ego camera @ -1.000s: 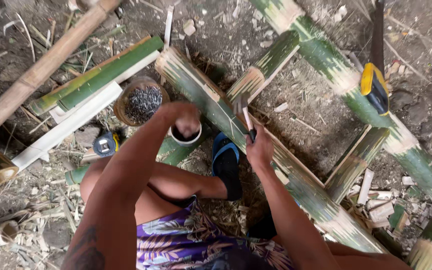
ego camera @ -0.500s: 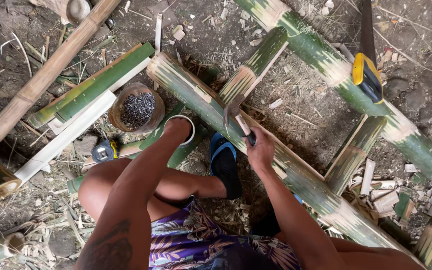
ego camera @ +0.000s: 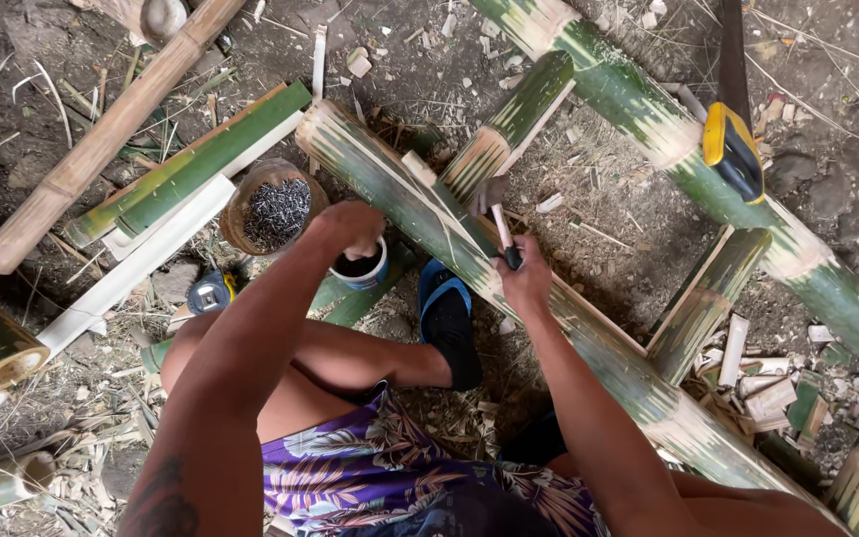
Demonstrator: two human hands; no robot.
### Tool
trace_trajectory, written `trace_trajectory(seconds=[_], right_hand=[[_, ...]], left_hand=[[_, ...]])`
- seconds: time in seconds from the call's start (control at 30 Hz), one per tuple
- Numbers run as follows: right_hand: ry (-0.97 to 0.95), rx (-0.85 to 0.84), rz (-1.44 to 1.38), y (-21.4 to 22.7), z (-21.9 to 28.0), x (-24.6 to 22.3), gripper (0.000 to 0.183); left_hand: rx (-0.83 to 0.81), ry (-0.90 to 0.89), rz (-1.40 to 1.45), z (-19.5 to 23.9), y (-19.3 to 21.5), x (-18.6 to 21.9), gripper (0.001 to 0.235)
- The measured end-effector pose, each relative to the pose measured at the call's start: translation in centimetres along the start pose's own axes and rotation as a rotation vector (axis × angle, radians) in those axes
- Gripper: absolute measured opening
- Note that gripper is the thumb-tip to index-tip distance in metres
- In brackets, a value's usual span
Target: The person assembles a bamboo structure by cutting bamboo strips with a hand saw, fitting them into notches, and securing them with nails using a hammer. The person repeatedly measures, cuts, and fastens bamboo pieces to form a rectangular frame.
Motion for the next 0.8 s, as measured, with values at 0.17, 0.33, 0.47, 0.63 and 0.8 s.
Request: trace_trajectory(seconds=[0.17, 0.33, 0.47, 0.63, 0.8], right_hand=[[-0.255, -0.137, 0.015, -1.2, 0.2, 2.3, 0.044], [-0.062, -0.102, -0.023, -0.1, 0.3, 0.4, 0.046], [-0.187, -0.221, -0.108, -1.1, 0.0, 0.8, 0.041], [-0.203, -0.264, -0.033, -1.1, -0.1, 1.1, 0.042], [-0.026, -0.155, -0.029, -0.6, 0.3, -0.2, 0.043]], left_hand=[[0.525, -0.232, 0.541, 2.2, 8.0, 4.9, 0.015], [0.927, -0.417, 0.535, 0.8, 8.2, 8.2, 0.012], [1.132, -0.490, 0.458, 0.2, 6.7, 8.2, 0.012], [1.067, -0.363, 0.539, -2.0, 6.1, 7.6, 0.016], [1.057, -0.286, 0.528, -1.7, 6.1, 7.9, 0.012]])
Point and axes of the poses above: each hand's wrist, its own z-axis away from the middle knuckle, its own y-axis out of the back of the hand, x = y × z, the point moved 10 cm from there along -z, towards the middle knuckle, and after that the axes turned 2 degrees about -x, right-handed, at the moved point
